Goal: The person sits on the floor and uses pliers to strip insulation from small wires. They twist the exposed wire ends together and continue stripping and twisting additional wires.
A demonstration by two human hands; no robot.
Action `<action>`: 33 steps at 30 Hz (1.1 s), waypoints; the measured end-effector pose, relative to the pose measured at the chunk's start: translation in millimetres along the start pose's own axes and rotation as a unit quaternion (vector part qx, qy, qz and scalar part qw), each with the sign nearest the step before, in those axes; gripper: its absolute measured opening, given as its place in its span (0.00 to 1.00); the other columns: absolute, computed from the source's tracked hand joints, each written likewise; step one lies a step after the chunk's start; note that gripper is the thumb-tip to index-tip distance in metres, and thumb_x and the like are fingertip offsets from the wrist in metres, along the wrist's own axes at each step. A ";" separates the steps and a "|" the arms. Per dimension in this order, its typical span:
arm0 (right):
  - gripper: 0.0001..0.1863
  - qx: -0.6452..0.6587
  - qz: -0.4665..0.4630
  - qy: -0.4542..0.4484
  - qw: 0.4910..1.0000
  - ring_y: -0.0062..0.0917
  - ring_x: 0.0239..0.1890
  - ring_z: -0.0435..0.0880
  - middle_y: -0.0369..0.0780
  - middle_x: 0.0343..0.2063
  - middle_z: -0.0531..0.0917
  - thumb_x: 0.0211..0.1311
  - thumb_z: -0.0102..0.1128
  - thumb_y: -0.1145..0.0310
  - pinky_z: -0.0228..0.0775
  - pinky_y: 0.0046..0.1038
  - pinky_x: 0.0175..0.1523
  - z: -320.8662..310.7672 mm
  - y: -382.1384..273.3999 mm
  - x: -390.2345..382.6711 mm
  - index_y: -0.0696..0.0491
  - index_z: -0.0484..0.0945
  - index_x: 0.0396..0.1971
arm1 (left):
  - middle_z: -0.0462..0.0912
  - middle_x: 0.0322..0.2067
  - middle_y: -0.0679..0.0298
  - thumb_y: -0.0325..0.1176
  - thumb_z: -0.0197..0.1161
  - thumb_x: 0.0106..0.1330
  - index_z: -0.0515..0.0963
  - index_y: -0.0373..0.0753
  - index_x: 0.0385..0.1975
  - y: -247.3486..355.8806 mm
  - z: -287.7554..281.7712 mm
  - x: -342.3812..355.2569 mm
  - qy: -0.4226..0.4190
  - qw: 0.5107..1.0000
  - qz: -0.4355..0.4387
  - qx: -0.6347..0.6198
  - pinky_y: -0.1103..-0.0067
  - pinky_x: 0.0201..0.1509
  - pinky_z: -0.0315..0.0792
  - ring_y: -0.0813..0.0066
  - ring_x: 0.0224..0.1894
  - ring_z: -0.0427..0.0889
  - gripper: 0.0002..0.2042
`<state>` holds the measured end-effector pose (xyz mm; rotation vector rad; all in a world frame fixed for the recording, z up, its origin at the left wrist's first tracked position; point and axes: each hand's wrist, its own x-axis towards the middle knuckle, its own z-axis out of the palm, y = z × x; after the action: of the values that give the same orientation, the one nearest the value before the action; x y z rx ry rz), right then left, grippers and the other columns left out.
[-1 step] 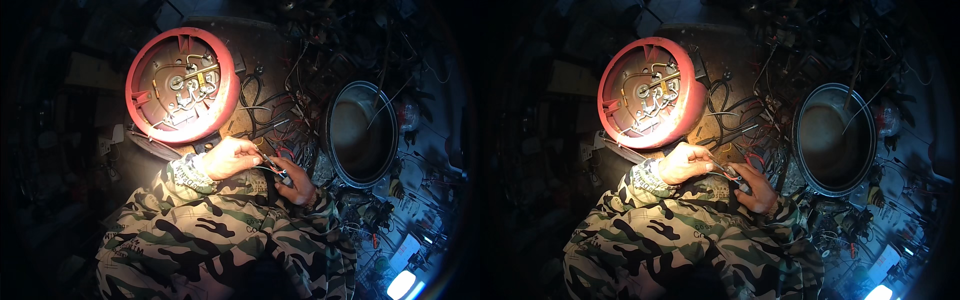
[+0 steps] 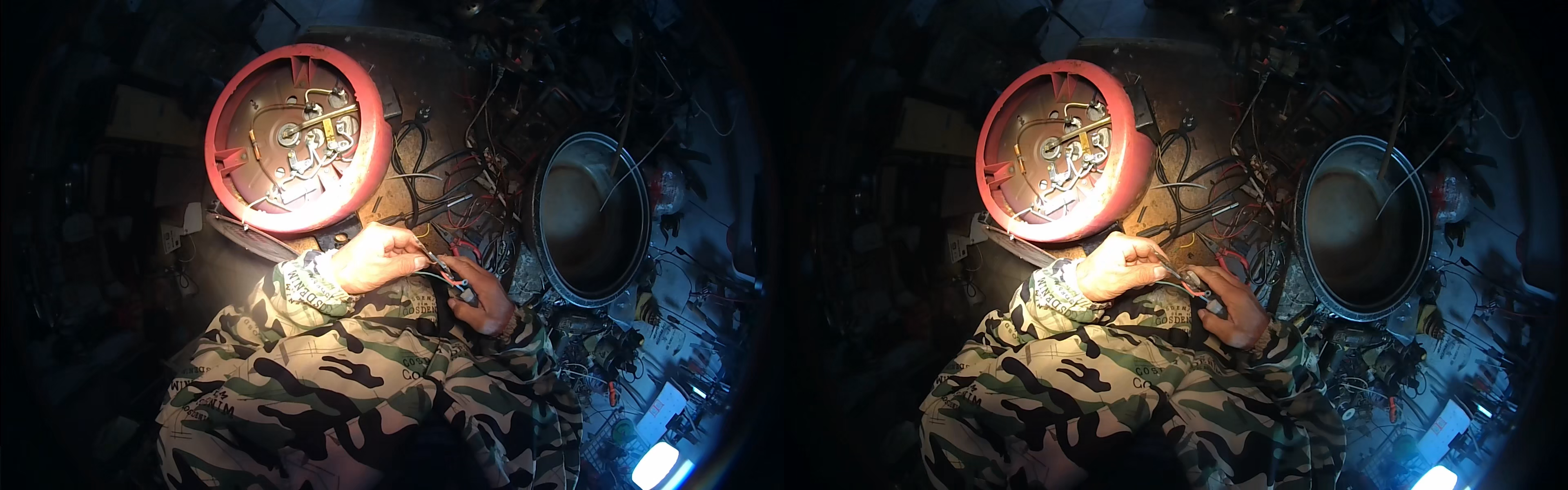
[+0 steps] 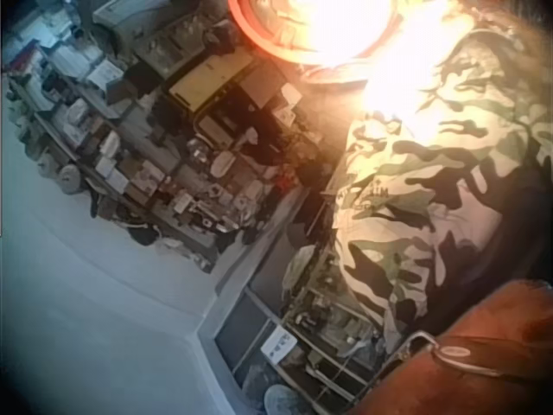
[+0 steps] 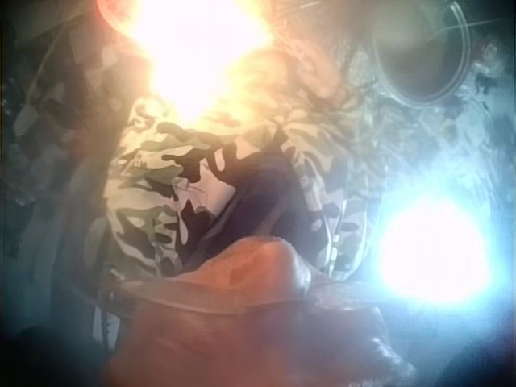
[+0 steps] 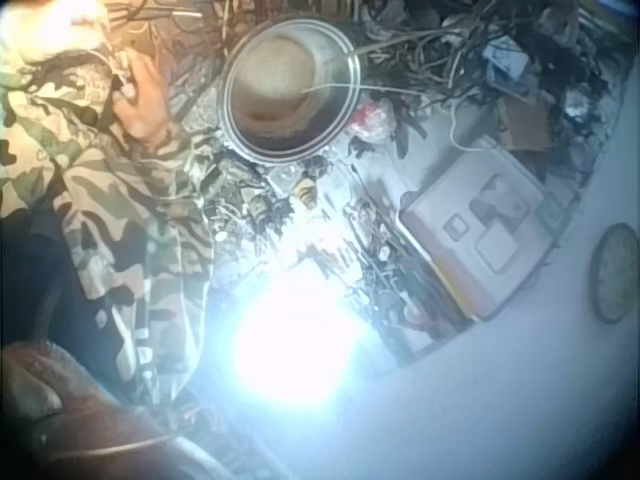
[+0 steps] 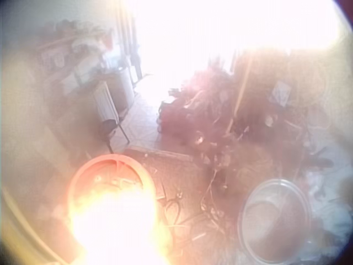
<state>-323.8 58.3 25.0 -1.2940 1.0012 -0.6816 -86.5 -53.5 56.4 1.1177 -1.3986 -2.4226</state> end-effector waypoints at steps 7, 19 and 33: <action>0.35 -0.010 0.004 0.000 1.000 0.44 0.59 0.73 0.53 0.55 0.72 0.53 0.58 0.75 0.62 0.36 0.64 2.4 -0.4 2.0 0.63 0.63 0.65 | 0.81 0.30 0.70 0.31 0.65 0.67 0.79 0.30 0.41 1.1 0.2 1.0 0.012 0.999 -0.038 0.010 0.87 0.35 0.69 0.89 0.31 0.74 0.10; 0.29 -0.035 0.020 0.021 0.999 0.42 0.52 0.77 0.52 0.48 0.76 0.56 0.58 0.74 0.66 0.35 0.58 6.7 7.1 -0.6 0.63 0.67 0.60 | 0.81 0.29 0.70 0.32 0.64 0.67 0.78 0.30 0.42 6.0 0.4 2.5 -0.009 0.998 -0.059 -0.014 0.87 0.35 0.70 0.88 0.31 0.74 0.11; 0.22 -0.373 0.136 0.410 0.822 0.46 0.48 0.80 0.52 0.44 0.80 0.57 0.69 0.67 0.75 0.39 0.50 15.6 94.6 5.9 0.59 0.76 0.50 | 0.78 0.26 0.74 0.30 0.66 0.66 0.81 0.33 0.35 13.3 9.9 -1.8 0.050 0.996 0.025 0.070 0.89 0.32 0.66 0.91 0.27 0.70 0.07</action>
<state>-318.5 77.6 -69.0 -1.4746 2.2911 -0.6463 -94.9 -53.3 70.9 1.2001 -1.5645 -2.2319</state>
